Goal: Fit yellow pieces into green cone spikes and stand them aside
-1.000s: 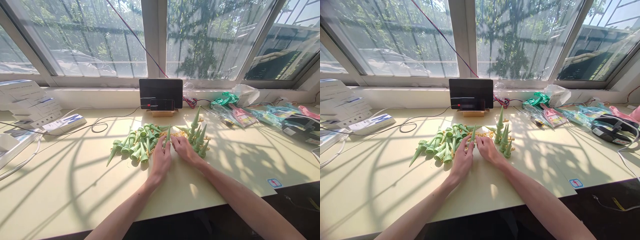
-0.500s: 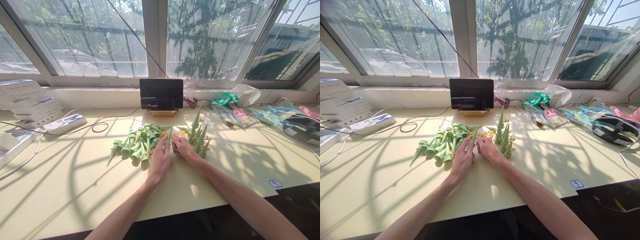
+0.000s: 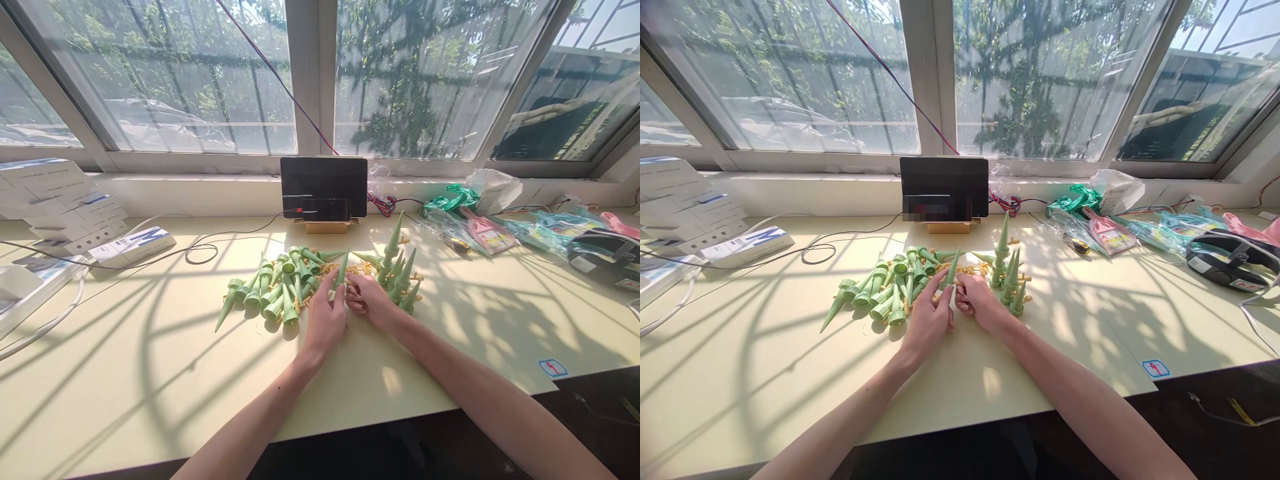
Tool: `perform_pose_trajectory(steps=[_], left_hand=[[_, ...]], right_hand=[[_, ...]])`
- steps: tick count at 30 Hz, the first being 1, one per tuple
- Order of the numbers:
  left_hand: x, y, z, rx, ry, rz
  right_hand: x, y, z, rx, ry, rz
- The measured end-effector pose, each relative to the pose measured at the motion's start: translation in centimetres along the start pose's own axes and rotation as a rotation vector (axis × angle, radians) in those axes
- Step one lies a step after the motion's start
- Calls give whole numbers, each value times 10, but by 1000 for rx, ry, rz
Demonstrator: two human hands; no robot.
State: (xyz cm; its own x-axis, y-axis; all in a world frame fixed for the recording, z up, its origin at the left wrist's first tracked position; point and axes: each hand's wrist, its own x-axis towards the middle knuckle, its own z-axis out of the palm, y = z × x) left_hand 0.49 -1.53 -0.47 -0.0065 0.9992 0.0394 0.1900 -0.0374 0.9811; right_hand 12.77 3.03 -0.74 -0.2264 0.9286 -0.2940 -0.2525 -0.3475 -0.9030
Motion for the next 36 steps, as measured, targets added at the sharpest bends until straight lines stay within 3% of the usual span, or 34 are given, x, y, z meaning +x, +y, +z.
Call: perform_pose_trajectory(steps=[6, 13, 18, 22, 29, 32, 36], left_hand=[[2, -2, 0, 31, 19, 21], [2, -3, 1, 34, 47, 42], [2, -2, 2, 44, 38, 38], [2, -2, 2, 7, 24, -6], [2, -3, 1, -28, 8, -19], [2, -2, 1, -25, 1, -21], [0, 2, 0, -22, 0, -36]], right_hand=[[2, 3, 0, -114, 44, -76], [6, 9, -6, -493, 116, -444], [5, 8, -7, -609, 155, -547], [6, 9, -7, -564, 139, -489], [5, 8, -3, -235, 54, -169], [4, 7, -2, -206, 48, -162], [3, 7, -3, -289, 68, -261]])
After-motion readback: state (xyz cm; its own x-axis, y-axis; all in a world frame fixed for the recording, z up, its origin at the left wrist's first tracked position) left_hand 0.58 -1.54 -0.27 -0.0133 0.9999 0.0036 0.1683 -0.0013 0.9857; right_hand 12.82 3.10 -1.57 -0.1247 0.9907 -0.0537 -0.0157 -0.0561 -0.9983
